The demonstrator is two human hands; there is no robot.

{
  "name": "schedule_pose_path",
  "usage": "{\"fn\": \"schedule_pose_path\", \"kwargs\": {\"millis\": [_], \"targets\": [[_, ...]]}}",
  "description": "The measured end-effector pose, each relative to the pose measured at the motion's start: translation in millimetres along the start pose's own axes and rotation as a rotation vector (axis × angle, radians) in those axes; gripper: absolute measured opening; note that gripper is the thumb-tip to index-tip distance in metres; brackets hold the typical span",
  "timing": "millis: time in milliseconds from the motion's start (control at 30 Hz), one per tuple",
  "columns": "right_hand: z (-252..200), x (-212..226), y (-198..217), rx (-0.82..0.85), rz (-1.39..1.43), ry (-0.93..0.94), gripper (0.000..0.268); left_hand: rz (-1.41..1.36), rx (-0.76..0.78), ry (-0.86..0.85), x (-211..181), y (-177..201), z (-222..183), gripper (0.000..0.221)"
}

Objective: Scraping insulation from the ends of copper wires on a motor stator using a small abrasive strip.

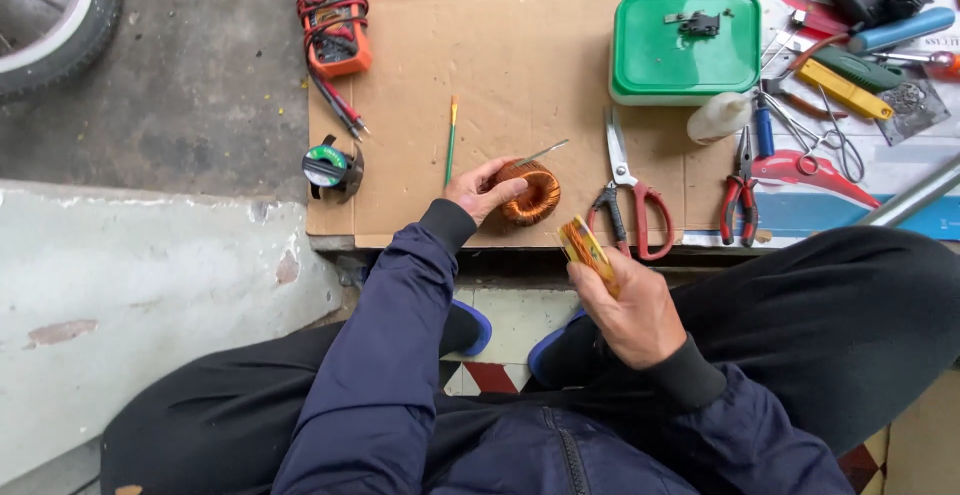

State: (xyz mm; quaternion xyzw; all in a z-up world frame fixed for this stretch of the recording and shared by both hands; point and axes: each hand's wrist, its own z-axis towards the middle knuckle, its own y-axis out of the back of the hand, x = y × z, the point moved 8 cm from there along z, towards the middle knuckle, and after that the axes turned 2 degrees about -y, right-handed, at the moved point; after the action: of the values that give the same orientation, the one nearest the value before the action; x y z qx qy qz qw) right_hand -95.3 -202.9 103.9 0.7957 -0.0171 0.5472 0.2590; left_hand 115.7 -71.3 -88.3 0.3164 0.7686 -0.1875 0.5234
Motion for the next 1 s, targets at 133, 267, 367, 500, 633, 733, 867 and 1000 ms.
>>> {"fn": "schedule_pose_path", "kwargs": {"millis": [133,267,367,500,633,733,867,1000], "targets": [[31.1,11.2,5.8,0.007,0.097,-0.016,0.033,-0.055,-0.007,0.007,0.7,6.8,2.1,0.065],[56.5,20.2,8.7,0.018,0.148,-0.002,0.040,-0.043,-0.039,0.037,16.6,14.0,9.8,0.060],[64.2,22.2,9.6,0.027,0.194,-0.026,0.040,-0.067,-0.041,0.042,23.6,16.0,13.4,0.058],[70.0,3.1,18.3,-0.031,0.313,-0.086,0.034,-0.160,-0.053,0.003,33.1,19.1,14.3,0.055],[68.5,2.1,22.2,-0.025,0.358,-0.112,0.028,-0.164,-0.041,-0.003,33.4,19.7,14.5,0.055],[68.1,10.2,22.7,-0.047,0.372,-0.105,0.026,-0.178,-0.036,-0.025,22.5,18.4,8.9,0.056],[68.8,34.4,15.6,-0.018,0.302,-0.064,0.028,-0.157,-0.009,-0.030,3.2,10.8,-1.1,0.060],[71.0,58.0,12.8,0.027,0.192,0.013,0.022,-0.074,-0.016,-0.048,-16.2,-1.3,-17.1,0.063]]}}
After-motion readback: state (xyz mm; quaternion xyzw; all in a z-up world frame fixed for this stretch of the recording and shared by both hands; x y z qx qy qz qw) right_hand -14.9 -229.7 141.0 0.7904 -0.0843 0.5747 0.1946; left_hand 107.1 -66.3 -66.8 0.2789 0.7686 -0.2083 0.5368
